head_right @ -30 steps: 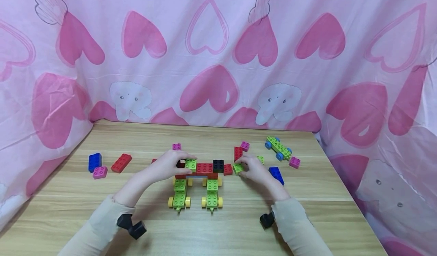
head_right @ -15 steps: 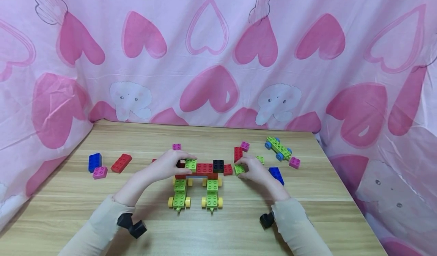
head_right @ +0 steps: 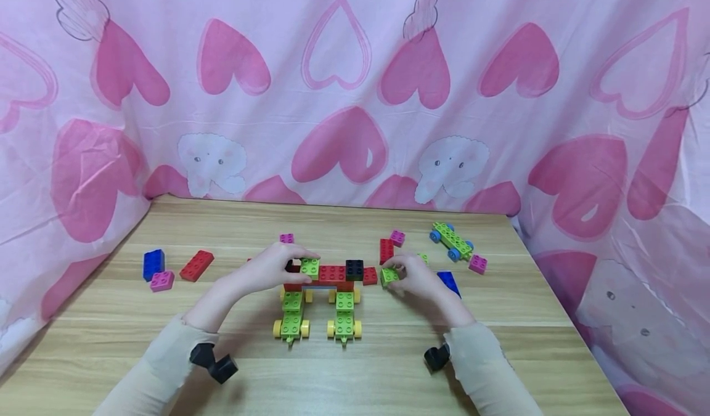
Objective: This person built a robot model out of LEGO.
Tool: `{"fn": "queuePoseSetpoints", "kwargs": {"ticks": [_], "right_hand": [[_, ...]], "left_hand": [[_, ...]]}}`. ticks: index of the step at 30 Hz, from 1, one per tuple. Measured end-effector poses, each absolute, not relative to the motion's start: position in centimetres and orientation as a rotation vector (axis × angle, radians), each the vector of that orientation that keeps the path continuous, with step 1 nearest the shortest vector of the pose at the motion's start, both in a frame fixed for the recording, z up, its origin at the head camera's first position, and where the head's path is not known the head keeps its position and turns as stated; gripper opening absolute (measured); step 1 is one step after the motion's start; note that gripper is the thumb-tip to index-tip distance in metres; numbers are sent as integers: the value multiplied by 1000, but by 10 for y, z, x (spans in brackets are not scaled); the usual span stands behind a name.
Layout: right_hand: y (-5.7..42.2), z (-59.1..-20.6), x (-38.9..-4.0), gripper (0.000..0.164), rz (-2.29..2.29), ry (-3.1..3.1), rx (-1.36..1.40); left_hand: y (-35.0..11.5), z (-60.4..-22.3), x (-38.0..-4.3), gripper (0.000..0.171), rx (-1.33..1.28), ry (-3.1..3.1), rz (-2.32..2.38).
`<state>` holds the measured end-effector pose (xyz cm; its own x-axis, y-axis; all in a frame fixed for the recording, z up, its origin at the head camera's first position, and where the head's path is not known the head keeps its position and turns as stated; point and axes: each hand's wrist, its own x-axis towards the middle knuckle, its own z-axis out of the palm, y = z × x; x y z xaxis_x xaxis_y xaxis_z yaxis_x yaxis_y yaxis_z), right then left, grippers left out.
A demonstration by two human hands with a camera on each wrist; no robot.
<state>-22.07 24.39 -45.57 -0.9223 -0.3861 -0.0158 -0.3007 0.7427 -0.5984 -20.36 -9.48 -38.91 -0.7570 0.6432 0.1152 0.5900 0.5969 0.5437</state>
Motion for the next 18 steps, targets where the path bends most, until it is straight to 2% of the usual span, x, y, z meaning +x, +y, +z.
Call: {"fn": "queuePoseSetpoints", "kwargs": {"ticks": [3,10,18], "right_hand": [[243,-449,-219,38,-1009,2828,-591],[235,-432,-221,41,-1148,3014,-865],[214,-411,-223,38,-1241,3084,-922]], "left_hand": [[-97,-391,-205,41,1107,2721,862],[-100,-394,-206,44,1171,2724,843],[-104,-395,-210,47,1197,2722,848]]}}
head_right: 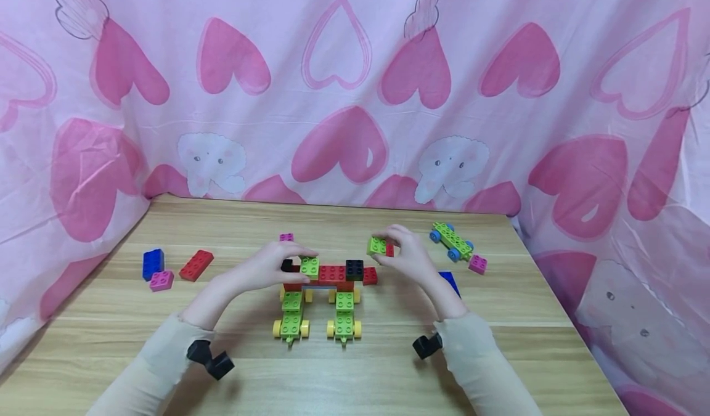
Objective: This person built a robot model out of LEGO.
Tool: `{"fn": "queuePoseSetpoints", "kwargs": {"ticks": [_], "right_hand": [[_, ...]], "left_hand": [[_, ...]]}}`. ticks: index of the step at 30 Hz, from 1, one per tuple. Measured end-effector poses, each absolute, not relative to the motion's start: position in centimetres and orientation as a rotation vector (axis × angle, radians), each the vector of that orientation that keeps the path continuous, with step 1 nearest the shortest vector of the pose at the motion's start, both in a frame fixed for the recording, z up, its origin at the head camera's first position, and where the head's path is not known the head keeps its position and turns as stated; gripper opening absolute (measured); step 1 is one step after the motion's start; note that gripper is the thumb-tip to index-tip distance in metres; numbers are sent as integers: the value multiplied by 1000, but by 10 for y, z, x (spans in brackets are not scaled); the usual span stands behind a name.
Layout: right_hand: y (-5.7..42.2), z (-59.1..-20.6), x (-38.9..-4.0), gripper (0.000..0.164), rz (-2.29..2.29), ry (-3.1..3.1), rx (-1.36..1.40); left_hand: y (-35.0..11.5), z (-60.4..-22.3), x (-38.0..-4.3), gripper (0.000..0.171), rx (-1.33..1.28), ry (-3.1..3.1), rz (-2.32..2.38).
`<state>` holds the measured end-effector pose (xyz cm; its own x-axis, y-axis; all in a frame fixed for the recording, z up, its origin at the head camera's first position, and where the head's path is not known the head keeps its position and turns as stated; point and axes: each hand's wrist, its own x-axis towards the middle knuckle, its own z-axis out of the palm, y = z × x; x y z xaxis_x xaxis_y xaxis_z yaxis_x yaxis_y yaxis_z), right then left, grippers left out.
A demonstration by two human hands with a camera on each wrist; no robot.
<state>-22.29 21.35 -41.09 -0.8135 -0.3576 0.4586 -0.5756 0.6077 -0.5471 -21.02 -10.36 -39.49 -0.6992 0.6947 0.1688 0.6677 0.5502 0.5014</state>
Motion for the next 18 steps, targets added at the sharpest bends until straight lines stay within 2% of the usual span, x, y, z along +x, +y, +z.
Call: {"fn": "queuePoseSetpoints", "kwargs": {"ticks": [18], "right_hand": [[150,-385,-220,36,1096,-2528,1086]], "left_hand": [[-107,-396,-212,43,1267,2765,840]]}}
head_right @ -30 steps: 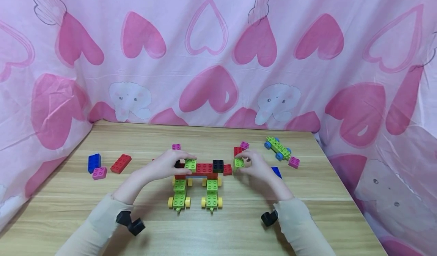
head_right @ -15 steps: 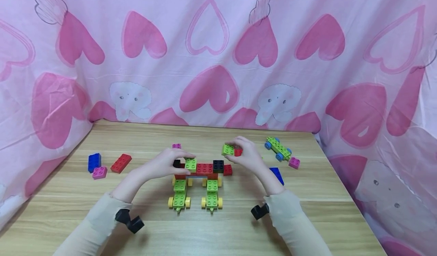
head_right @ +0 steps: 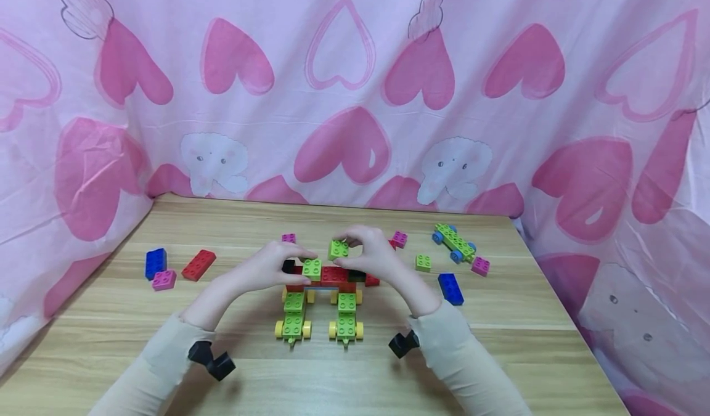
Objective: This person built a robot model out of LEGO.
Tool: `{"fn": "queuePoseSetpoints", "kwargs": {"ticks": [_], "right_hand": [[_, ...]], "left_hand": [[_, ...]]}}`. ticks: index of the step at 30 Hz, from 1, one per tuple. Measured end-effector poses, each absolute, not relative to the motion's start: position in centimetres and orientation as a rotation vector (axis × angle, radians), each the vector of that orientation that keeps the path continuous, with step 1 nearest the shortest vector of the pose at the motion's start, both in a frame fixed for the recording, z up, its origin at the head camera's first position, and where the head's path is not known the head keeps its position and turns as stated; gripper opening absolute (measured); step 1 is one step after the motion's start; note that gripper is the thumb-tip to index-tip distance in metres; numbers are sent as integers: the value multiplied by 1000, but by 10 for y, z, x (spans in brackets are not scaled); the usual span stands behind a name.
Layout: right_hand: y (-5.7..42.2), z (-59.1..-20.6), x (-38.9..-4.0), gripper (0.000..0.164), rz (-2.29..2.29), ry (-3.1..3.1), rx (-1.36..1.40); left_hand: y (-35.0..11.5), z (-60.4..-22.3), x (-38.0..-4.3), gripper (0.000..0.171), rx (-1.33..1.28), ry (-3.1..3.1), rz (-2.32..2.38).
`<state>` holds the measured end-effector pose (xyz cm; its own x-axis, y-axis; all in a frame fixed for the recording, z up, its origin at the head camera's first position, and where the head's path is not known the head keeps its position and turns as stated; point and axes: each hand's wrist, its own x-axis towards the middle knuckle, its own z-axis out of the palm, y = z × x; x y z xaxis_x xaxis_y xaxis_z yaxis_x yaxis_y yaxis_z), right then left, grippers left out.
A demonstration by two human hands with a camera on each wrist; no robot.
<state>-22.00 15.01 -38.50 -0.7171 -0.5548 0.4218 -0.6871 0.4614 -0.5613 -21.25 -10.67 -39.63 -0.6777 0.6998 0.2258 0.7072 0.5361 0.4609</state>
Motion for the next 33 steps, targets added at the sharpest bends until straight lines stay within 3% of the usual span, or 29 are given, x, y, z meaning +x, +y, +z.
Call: {"fn": "queuePoseSetpoints", "kwargs": {"ticks": [33], "right_hand": [[132,-389,-204,33,919,-2798,1090]], "left_hand": [[-103,-400,-209,37,-1190,-2772,-946]]}}
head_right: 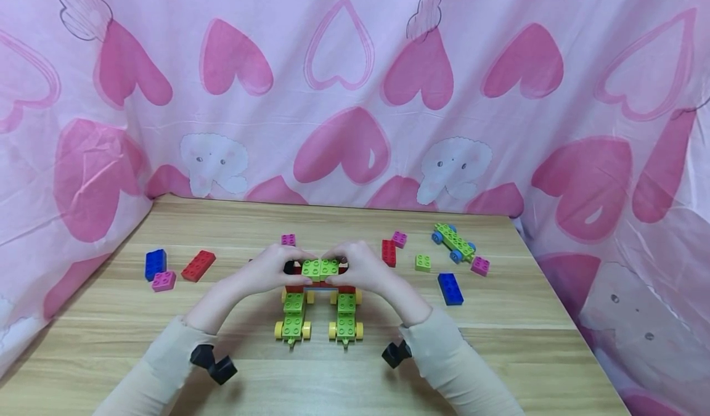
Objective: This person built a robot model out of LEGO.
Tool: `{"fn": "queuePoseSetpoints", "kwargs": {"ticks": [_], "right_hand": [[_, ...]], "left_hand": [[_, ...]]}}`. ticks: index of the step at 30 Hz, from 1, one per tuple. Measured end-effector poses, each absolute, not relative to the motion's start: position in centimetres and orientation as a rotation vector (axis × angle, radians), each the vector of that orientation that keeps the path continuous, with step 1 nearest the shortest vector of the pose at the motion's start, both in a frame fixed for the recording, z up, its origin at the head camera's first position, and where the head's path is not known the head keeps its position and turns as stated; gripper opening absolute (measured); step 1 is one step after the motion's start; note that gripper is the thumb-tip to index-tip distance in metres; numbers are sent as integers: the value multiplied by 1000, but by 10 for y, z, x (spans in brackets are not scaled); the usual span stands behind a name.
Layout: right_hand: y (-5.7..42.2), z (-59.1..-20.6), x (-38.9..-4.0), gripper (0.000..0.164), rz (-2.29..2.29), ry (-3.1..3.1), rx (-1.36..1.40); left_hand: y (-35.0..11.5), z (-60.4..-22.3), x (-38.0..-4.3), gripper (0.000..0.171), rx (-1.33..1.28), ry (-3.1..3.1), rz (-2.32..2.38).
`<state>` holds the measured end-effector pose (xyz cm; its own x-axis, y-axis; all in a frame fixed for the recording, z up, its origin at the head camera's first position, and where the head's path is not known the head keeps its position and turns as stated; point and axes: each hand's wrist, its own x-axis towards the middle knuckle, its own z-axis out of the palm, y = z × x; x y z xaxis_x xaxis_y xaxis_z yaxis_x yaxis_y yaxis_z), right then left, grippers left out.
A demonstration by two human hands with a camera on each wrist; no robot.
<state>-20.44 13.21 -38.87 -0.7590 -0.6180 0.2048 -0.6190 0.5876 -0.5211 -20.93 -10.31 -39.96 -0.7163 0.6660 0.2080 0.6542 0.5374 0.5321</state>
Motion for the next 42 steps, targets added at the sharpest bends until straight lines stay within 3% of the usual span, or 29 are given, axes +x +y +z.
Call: {"fn": "queuePoseSetpoints", "kwargs": {"ticks": [42], "right_hand": [[124,-381,-201,35,881,-2879,1018]], "left_hand": [[-100,-396,-202,38,1087,2712,986]]}}
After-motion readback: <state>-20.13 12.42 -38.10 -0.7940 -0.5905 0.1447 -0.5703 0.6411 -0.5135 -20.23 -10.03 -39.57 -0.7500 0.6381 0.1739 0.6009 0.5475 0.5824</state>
